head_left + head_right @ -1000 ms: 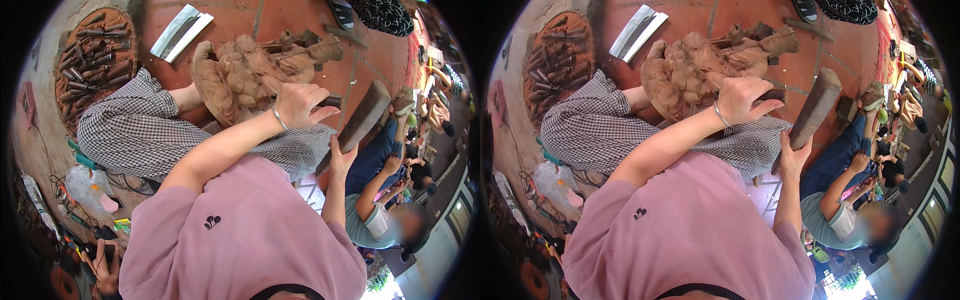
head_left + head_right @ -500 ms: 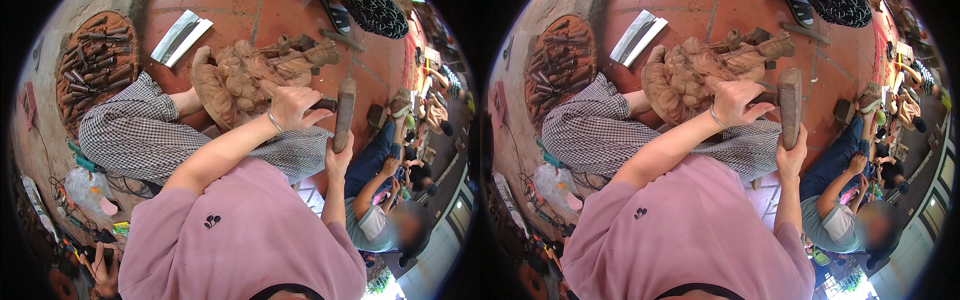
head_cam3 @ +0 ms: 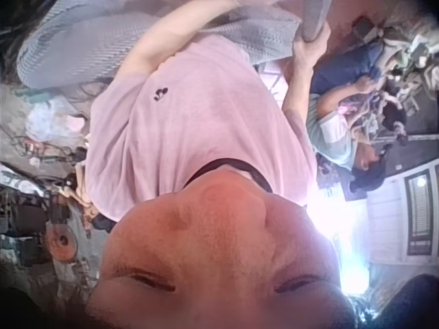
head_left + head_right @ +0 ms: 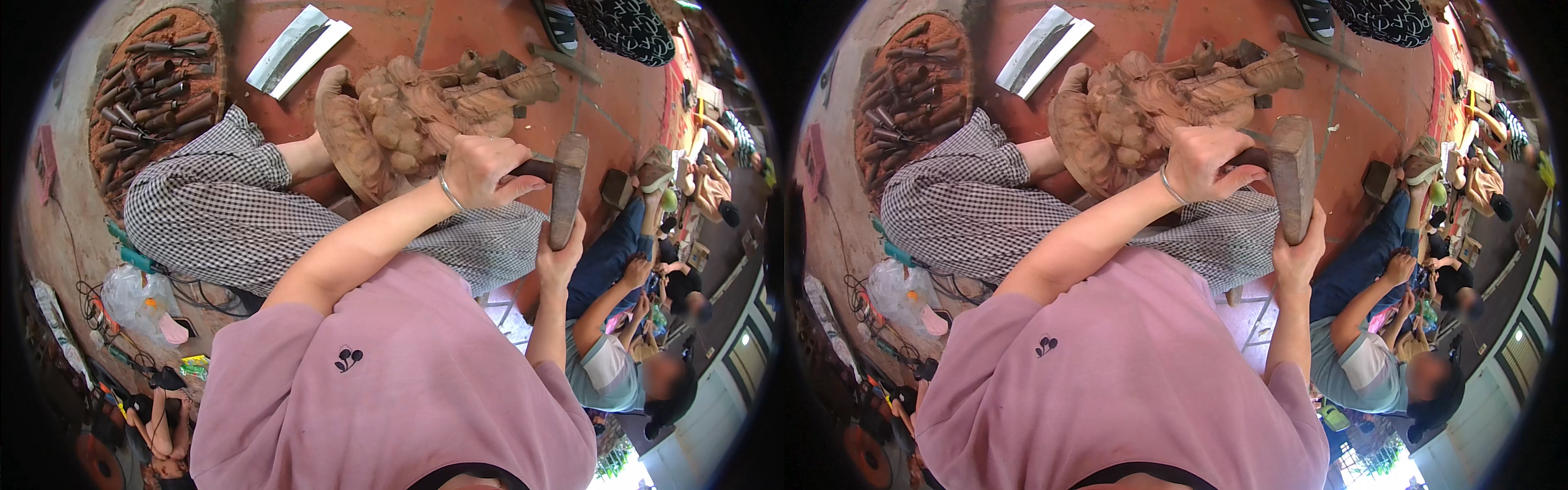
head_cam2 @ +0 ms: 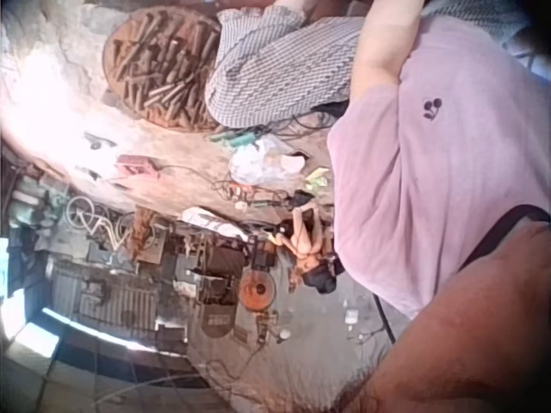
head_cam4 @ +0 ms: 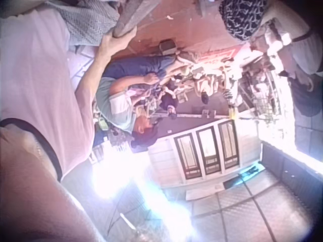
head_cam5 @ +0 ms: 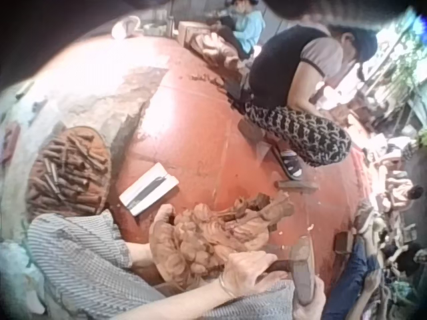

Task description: The person is carving a large piece of wood using a chisel and a wooden mallet. They repeatedly strike the chisel to shape the wood, occasionally switching chisels from a nearby collection.

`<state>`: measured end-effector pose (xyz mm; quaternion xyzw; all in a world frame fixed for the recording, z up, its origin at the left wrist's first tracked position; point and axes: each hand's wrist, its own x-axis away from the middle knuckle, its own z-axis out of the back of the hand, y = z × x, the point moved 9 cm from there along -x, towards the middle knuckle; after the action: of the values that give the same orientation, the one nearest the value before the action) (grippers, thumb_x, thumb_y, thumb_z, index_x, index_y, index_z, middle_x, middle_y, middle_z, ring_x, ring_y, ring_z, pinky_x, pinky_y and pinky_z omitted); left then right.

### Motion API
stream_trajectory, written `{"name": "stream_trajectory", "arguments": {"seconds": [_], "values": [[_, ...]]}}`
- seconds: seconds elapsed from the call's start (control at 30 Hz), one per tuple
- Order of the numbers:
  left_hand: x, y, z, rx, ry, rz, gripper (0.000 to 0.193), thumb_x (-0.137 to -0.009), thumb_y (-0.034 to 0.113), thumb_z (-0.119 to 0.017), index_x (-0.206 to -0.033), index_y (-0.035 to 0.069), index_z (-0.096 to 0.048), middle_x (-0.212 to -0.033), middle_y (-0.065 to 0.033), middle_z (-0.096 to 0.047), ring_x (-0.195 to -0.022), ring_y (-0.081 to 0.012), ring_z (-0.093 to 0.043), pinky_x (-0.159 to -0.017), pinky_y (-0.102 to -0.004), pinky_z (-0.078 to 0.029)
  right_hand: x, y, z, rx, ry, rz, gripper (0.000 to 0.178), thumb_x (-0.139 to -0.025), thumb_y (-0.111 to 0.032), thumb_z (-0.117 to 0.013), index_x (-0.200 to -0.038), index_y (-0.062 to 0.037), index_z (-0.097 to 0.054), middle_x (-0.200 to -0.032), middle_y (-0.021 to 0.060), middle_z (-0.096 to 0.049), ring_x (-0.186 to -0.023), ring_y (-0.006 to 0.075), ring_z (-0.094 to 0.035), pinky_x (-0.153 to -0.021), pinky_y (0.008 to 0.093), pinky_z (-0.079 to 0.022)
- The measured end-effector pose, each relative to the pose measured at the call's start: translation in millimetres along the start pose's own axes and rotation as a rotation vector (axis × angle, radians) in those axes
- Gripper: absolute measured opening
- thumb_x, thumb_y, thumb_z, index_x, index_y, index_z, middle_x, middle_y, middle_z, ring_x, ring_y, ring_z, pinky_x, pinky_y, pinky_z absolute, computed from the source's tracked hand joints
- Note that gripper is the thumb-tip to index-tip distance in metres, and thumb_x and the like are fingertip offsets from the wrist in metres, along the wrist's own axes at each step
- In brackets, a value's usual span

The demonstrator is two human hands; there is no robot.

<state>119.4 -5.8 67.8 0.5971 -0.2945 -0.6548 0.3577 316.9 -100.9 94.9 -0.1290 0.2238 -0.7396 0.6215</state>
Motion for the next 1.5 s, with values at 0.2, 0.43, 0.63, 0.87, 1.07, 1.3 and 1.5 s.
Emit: {"name": "stream_trajectory", "arguments": {"seconds": [0.2, 0.43, 0.63, 0.87, 1.07, 1.3, 1.5], "values": [[-1, -2, -2, -0.021, 0.022, -0.002, 0.035, -0.078, 0.043, -0.071, -0.069, 0.011, -0.059, -0.054, -0.0021, -0.053, -0.048, -0.0206, -0.057, -0.045, -0.0316, -0.042, 5, 10, -3, -0.101, 0.012, -0.109, 0.045, -0.081, 0.0, -0.067, -0.123, -0.0006, -0.05, -0.1, 0.0132, -0.062, -0.091, 0.0225, -0.061, -0.084, 0.0315, -0.047], [0, -2, 0, -0.038, 0.009, 0.003, 0.036, -0.078, 0.043, -0.071, -0.069, 0.011, -0.059, -0.054, -0.0024, -0.053, -0.048, -0.0208, -0.057, -0.044, -0.0321, -0.042, 9, 24, -5, -0.22, 0.041, -0.184, 0.041, -0.081, 0.001, -0.066, -0.12, -0.0001, -0.052, -0.101, 0.014, -0.062, -0.094, 0.0243, -0.062, -0.083, 0.0315, -0.047], [0, -5, 3, -0.044, 0.043, -0.001, 0.037, -0.079, 0.044, -0.071, -0.069, 0.01, -0.058, -0.055, -0.0034, -0.053, -0.049, -0.0217, -0.057, -0.045, -0.033, -0.043, 6, 31, -1, -0.343, 0.056, -0.24, 0.045, -0.084, -0.001, -0.066, -0.125, -0.0001, -0.049, -0.1, 0.0125, -0.063, -0.091, 0.02, -0.062, -0.084, 0.0307, -0.047], [2, -6, 4, -0.037, 0.054, 0.023, 0.037, -0.079, 0.044, -0.07, -0.071, 0.01, -0.059, -0.055, -0.0037, -0.053, -0.049, -0.0221, -0.057, -0.045, -0.0327, -0.044, 1, 24, 1, -0.189, 0.022, -0.172, 0.035, -0.084, -0.001, -0.066, -0.115, -0.0001, -0.051, -0.093, 0.0065, -0.059, -0.084, 0.0143, -0.057, -0.078, 0.0289, -0.047], [6, -1, 2, -0.062, -0.02, 0.033, 0.031, -0.076, 0.036, -0.075, -0.083, 0.007, -0.067, -0.068, -0.0055, -0.063, -0.058, -0.0235, -0.062, -0.051, -0.032, -0.049, 2, 16, -5, -0.028, -0.068, -0.18, 0.037, -0.083, -0.002, -0.067, -0.115, -0.0003, -0.05, -0.089, 0.0067, -0.057, -0.084, 0.0149, -0.057, -0.079, 0.0288, -0.046], [4, 36, -3, -0.026, -0.098, 0.007, 0.035, -0.075, 0.039, -0.075, -0.093, 0.009, -0.067, -0.069, -0.0058, -0.063, -0.059, -0.0227, -0.062, -0.053, -0.0326, -0.049, 6, 20, -5, -0.45, 0.101, -0.332, 0.032, -0.083, 0.0, -0.067, -0.111, -0.0015, -0.052, -0.09, 0.0024, -0.057, -0.084, 0.0131, -0.056, -0.08, 0.0281, -0.045], [-2, 13, 1, -0.026, -0.045, 0.018, 0.031, -0.076, 0.036, -0.074, -0.087, 0.008, -0.067, -0.068, -0.0051, -0.063, -0.057, -0.022, -0.062, -0.051, -0.0319, -0.047, 13, 45, -3, -0.382, 0.032, -0.273, 0.045, -0.083, 0.003, -0.067, -0.125, 0.0021, -0.049, -0.089, 0.0031, -0.058, -0.076, 0.0098, -0.055, -0.067, 0.0233, -0.046]]}}
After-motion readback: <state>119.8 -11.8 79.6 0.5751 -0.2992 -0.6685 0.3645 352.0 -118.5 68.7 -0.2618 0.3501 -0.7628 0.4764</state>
